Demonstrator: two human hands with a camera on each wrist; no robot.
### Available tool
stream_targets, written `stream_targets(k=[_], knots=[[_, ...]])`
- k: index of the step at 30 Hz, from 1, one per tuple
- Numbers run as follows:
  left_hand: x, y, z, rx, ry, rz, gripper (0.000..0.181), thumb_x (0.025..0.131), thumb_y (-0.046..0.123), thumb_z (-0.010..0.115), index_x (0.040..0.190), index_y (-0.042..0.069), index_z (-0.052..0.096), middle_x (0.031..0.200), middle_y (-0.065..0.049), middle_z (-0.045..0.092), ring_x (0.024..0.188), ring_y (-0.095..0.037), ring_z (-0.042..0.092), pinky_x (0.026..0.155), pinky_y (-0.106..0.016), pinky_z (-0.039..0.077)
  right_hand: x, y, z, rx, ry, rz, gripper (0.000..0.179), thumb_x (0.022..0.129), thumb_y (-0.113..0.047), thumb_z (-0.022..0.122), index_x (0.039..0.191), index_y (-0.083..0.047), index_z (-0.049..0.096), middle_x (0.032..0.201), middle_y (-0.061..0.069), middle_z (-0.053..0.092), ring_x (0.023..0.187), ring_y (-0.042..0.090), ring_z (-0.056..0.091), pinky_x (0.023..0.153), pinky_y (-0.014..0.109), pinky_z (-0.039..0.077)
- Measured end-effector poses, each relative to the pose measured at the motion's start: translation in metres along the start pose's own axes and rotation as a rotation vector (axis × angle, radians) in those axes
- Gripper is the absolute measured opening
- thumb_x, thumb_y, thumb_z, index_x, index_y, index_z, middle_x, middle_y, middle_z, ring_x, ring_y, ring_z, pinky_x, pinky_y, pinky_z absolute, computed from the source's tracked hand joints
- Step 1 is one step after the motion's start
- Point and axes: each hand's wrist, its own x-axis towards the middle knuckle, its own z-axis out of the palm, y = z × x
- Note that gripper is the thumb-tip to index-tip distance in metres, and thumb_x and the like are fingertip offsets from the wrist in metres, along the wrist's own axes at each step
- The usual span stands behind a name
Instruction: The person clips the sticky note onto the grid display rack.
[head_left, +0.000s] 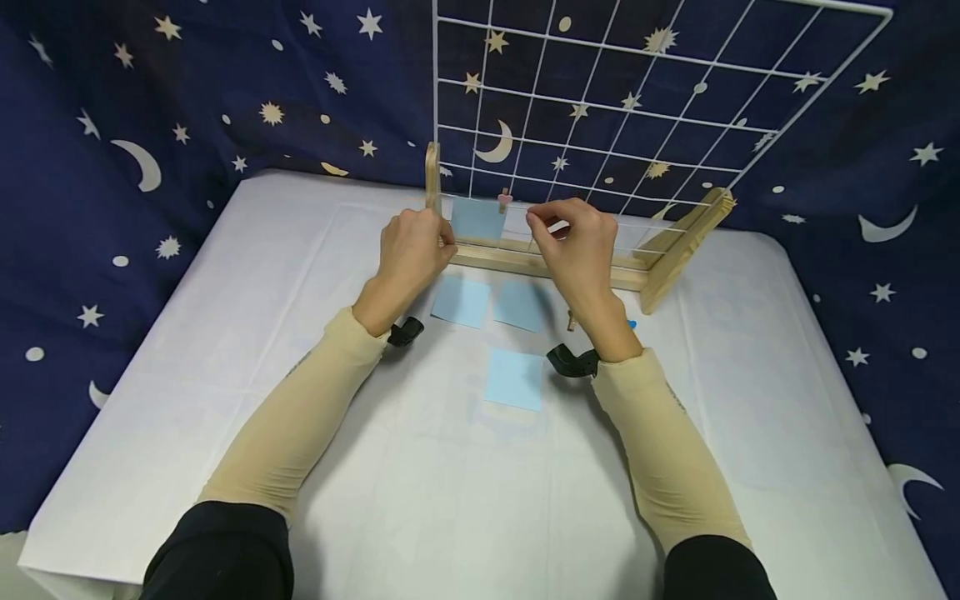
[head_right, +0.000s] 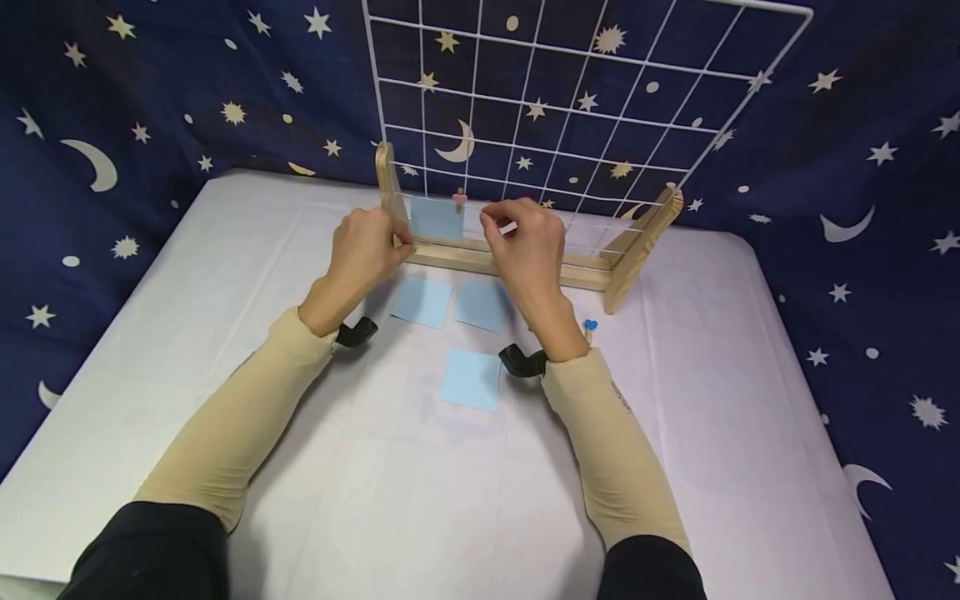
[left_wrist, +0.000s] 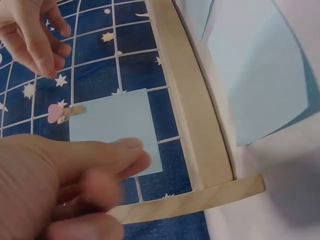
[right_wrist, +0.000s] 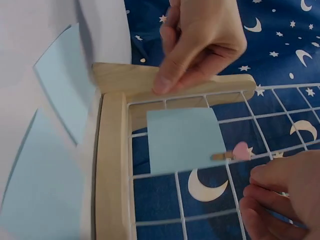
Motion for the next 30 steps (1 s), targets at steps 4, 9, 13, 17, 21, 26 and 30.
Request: stream_targets(k=[4, 9, 13, 17, 21, 26, 30], knots=[[-0.003, -0.002, 0.003, -0.005, -0.041, -0.01, 0.007, 0.091, 0.01, 0.079, 0.09, 0.01, 0.086, 0.097, -0.012, 0.081, 0.088, -0.037, 0.075, 0.072, -0.049, 0.06, -0.006, 0.009, -0.009, -0.028, -0.027, 0.025, 0.01, 0.095, -0.011, 0.079, 0.098, -0.003, 0.084, 0.089, 0.013, 0.079, 0.081, 0.027, 0.077, 0.068, 0.037, 0.061], [-0.005, -0.005, 0.008, 0.009, -0.074, -0.027, 0.005, 0.09, 0.009, 0.081, 0.088, 0.009, 0.085, 0.093, -0.012, 0.081, 0.085, -0.037, 0.074, 0.072, -0.05, 0.059, -0.017, 0.024, -0.022, -0.053, -0.057, 0.056, 0.009, 0.095, -0.011, 0.079, 0.097, -0.004, 0.084, 0.09, 0.012, 0.08, 0.08, 0.027, 0.078, 0.068, 0.013, 0.051], [-0.007, -0.006, 0.015, 0.019, -0.131, -0.033, 0.003, 0.089, 0.009, 0.083, 0.089, 0.006, 0.082, 0.093, -0.014, 0.079, 0.086, -0.038, 0.073, 0.073, -0.05, 0.059, -0.031, 0.039, -0.035, -0.076, -0.076, 0.082, 0.009, 0.095, -0.01, 0.078, 0.096, -0.003, 0.084, 0.089, 0.013, 0.08, 0.076, 0.03, 0.078, 0.066, 0.003, 0.043], [-0.008, -0.007, 0.02, 0.037, -0.152, -0.034, 0.005, 0.089, 0.009, 0.084, 0.089, 0.006, 0.081, 0.094, -0.015, 0.079, 0.086, -0.038, 0.072, 0.073, -0.05, 0.059, -0.046, 0.055, -0.051, -0.095, -0.111, 0.131, 0.01, 0.095, -0.01, 0.078, 0.097, -0.002, 0.084, 0.089, 0.015, 0.08, 0.076, 0.033, 0.078, 0.066, 0.001, 0.042], [-0.008, -0.008, 0.024, 0.045, -0.169, -0.033, 0.005, 0.089, 0.01, 0.084, 0.089, 0.005, 0.082, 0.094, -0.014, 0.079, 0.086, -0.038, 0.072, 0.074, -0.05, 0.059, -0.06, 0.07, -0.069, -0.125, -0.146, 0.18, 0.011, 0.095, -0.01, 0.078, 0.099, -0.001, 0.083, 0.091, 0.016, 0.08, 0.076, 0.032, 0.078, 0.066, -0.001, 0.041], [-0.009, -0.011, 0.029, 0.05, -0.183, -0.017, 0.007, 0.09, 0.009, 0.082, 0.085, 0.004, 0.081, 0.09, -0.013, 0.079, 0.081, -0.035, 0.071, 0.069, -0.047, 0.058, -0.077, 0.085, -0.09, -0.197, -0.192, 0.218, 0.012, 0.095, -0.011, 0.078, 0.101, -0.003, 0.083, 0.092, 0.015, 0.08, 0.079, 0.031, 0.077, 0.068, 0.003, 0.042], [-0.01, -0.013, 0.032, 0.056, -0.182, -0.011, 0.015, 0.091, 0.01, 0.081, 0.077, 0.004, 0.08, 0.085, -0.014, 0.078, 0.077, -0.033, 0.069, 0.065, -0.045, 0.056, -0.084, 0.093, -0.101, -0.221, -0.239, 0.24, 0.013, 0.095, -0.01, 0.077, 0.104, -0.003, 0.083, 0.093, 0.014, 0.081, 0.084, 0.031, 0.077, 0.074, 0.021, 0.053]])
